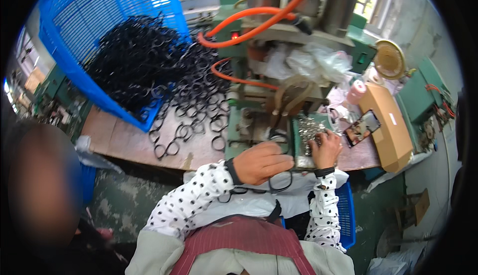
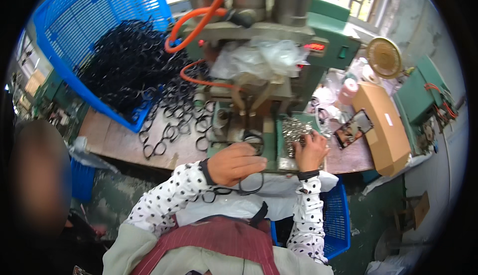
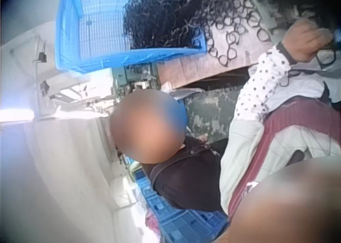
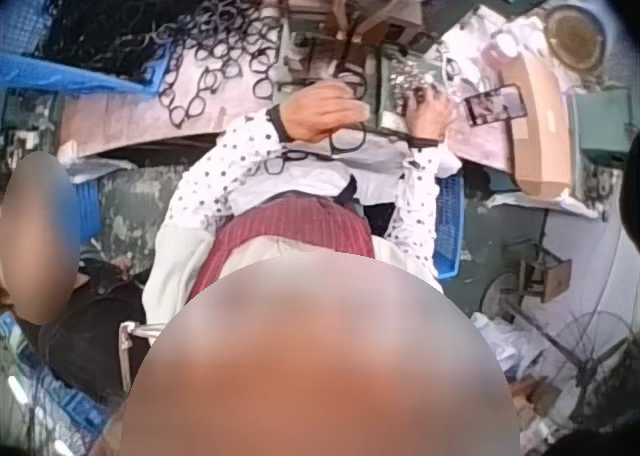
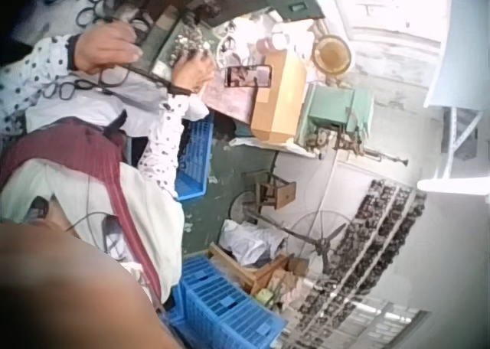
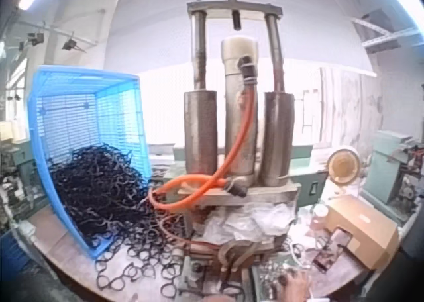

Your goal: The person assembles eyeglasses by inserting metal nose pads into black frames using a press machine. They repeatedly pick up frames, place them in the machine, add nose pads, and operate the press to attach the parts.

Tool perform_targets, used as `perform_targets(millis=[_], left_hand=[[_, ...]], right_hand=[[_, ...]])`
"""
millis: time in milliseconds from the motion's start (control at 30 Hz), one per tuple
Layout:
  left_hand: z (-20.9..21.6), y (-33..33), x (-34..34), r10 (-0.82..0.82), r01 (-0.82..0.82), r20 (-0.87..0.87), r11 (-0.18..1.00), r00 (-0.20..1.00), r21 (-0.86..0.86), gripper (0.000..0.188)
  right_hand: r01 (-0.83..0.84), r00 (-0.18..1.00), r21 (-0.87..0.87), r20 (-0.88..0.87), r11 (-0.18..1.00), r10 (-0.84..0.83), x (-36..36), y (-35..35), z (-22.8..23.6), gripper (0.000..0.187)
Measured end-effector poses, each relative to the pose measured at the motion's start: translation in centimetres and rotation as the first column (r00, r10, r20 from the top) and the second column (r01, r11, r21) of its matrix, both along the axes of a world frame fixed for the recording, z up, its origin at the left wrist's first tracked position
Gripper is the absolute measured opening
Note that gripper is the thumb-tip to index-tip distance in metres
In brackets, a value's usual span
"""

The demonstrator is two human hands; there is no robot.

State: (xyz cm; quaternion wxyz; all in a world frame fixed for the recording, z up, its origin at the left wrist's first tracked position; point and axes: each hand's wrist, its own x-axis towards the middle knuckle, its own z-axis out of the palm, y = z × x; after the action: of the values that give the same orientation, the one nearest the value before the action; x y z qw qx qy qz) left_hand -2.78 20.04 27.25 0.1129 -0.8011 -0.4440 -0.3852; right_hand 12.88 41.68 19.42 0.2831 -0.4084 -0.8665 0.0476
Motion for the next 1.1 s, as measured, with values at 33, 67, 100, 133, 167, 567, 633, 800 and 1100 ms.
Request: perform_targets(millis=[33, 67, 100, 133, 167, 567, 633, 800, 1100], left_hand=[[0.1, 0.1, -0.2, -0.012, 0.012, -0.009, 0.999, 1.0, -0.03, 0.051], [0.1, -0.1, -0.1, -0.011, 0.011, -0.016, 0.999, 1.0, -0.034, 0.051], [0.0, 0.1, -0.1, -0.016, 0.016, -0.008, 1.0, 1.0, -0.021, 0.051], [-0.1, 0.1, -0.2, -0.024, 0.024, 0.001, 1.0, 1.0, -0.008, 0.051], [-0.2, -0.2, -0.4, -0.015, 0.015, -0.002, 1.0, 1.0, -0.008, 0.051], [-4.2, -7.6, -8.7, 0.608, -0.578, -0.136, 0.79, 0.783, 0.202, 0.027], [-6.6, -10.4, -12.6, 0.736, -0.745, -0.259, 0.662, 0.626, 0.082, 0.023], [-9.9, -14.1, -17.3, 0.736, -0.865, -0.489, 0.495, 0.468, -0.083, 0.02], [-6.8, -11.4, -17.4, 0.752, -0.804, -0.327, 0.593, 0.573, -0.044, 0.014]], right_hand=[[-0.001, 0.999, 0.015, -0.037, 1.0, 0.002, -0.1, 0.0, -0.3, 0.021], [-0.001, 0.997, 0.03, -0.073, 1.0, 0.003, 0.1, 0.3, -0.8, 0.016], [-0.032, 0.982, 0.063, -0.186, 0.998, 0.043, 0.0, 0.7, -0.8, 0.01], [-0.027, 0.971, 0.129, -0.233, 0.991, 0.057, -0.1, 0.6, -1.0, 0.009], [-0.063, 0.951, 0.151, -0.291, 0.987, 0.105, 0.0, 0.6, -1.0, 0.007], [-0.103, 0.755, -0.298, -0.645, 0.949, -0.12, -0.1, 0.5, -1.9, 0.011], [-0.135, 0.749, -0.309, -0.654, 0.942, -0.107, 0.1, 0.7, -2.2, 0.012], [-0.176, 0.799, -0.227, -0.602, 0.958, 0.005, 0.5, 0.3, -1.1, 0.015], [-0.173, 0.877, -0.035, -0.46, 0.984, 0.138, -1.0, -0.5, 0.3, 0.011]])
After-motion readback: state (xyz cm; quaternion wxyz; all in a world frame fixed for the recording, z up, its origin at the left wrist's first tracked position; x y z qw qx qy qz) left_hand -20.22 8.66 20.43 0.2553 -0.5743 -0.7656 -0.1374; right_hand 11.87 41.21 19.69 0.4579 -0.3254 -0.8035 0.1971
